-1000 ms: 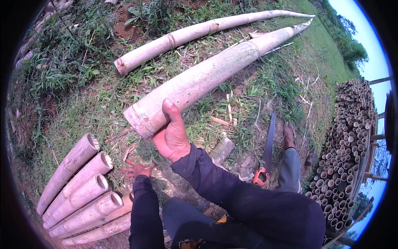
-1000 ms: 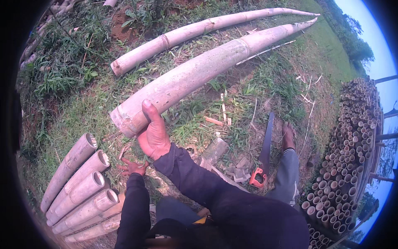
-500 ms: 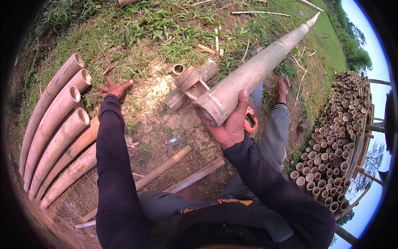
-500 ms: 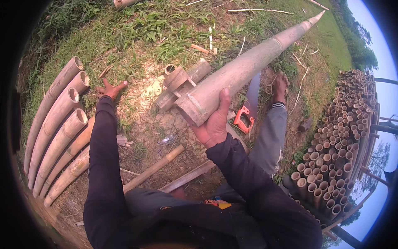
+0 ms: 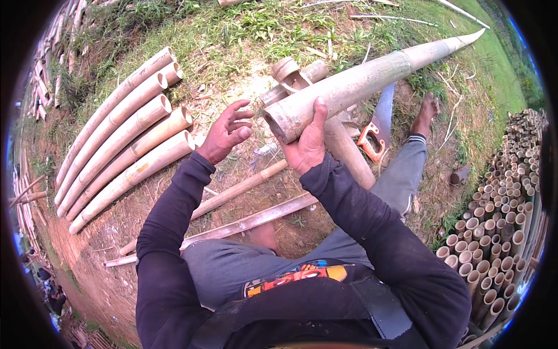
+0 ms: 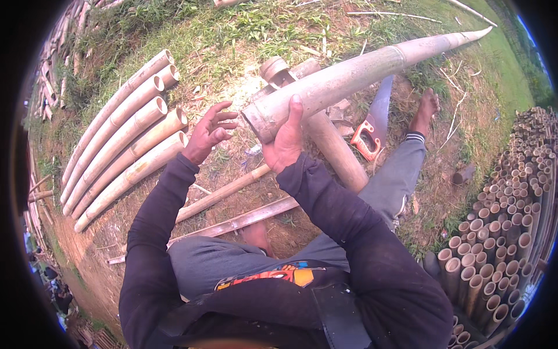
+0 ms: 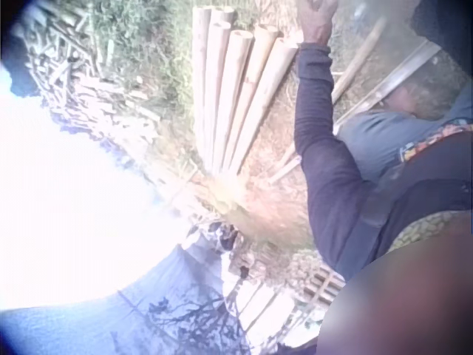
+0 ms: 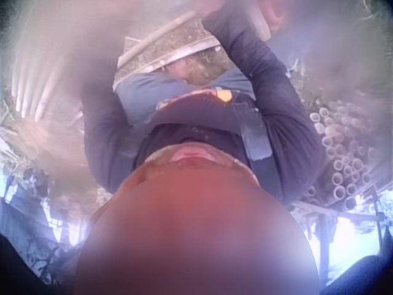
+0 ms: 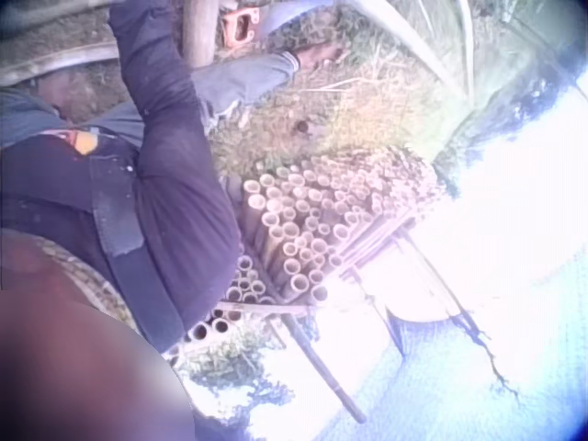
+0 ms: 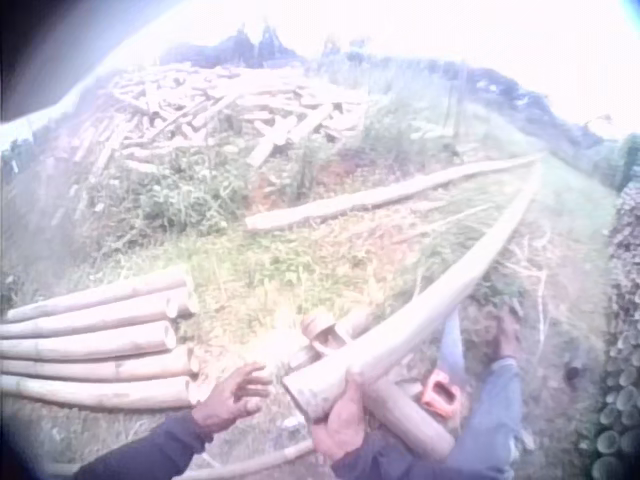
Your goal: The person sits on the ground and uses a hand saw to cut long bamboo poles into shorter sections. They repeatedly position a pole, saw through it, and then move the cut piece aside to a stack.
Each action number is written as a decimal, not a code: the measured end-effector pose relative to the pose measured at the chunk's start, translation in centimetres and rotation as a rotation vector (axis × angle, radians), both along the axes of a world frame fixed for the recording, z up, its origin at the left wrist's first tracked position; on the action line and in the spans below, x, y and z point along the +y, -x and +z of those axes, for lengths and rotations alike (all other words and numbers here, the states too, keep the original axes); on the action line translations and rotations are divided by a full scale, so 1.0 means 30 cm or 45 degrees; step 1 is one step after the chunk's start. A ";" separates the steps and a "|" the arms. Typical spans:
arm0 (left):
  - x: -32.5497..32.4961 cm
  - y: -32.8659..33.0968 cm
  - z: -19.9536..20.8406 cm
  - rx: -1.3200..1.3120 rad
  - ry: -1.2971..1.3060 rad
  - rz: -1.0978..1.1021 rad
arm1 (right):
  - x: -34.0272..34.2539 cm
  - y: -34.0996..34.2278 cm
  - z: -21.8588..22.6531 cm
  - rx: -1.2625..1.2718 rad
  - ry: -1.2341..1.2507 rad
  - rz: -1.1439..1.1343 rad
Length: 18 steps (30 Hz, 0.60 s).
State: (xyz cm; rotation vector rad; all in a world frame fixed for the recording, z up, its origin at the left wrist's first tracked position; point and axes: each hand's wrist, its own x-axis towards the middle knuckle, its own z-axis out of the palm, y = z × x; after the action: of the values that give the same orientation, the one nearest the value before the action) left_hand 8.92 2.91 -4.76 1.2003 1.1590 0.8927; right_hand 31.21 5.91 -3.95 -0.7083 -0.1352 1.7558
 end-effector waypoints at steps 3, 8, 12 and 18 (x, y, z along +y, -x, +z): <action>0.004 -0.177 0.080 -0.037 -0.121 -0.119 | -0.047 0.012 0.016 -0.005 0.015 0.032; 0.001 -0.148 0.103 -0.010 -0.139 0.104 | -0.039 0.123 0.001 0.022 0.003 0.045; 0.050 0.068 0.053 0.077 -0.098 0.314 | 0.026 0.304 -0.010 -0.017 0.087 0.206; 0.095 0.175 -0.152 0.026 -0.080 0.390 | 0.114 0.183 -0.150 -0.512 0.074 1.023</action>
State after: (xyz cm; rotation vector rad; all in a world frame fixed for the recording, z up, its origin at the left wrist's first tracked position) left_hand 3.66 5.75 -9.33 1.1001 1.3634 1.1557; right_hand 25.71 9.32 -8.46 -1.1471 -0.7270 2.3484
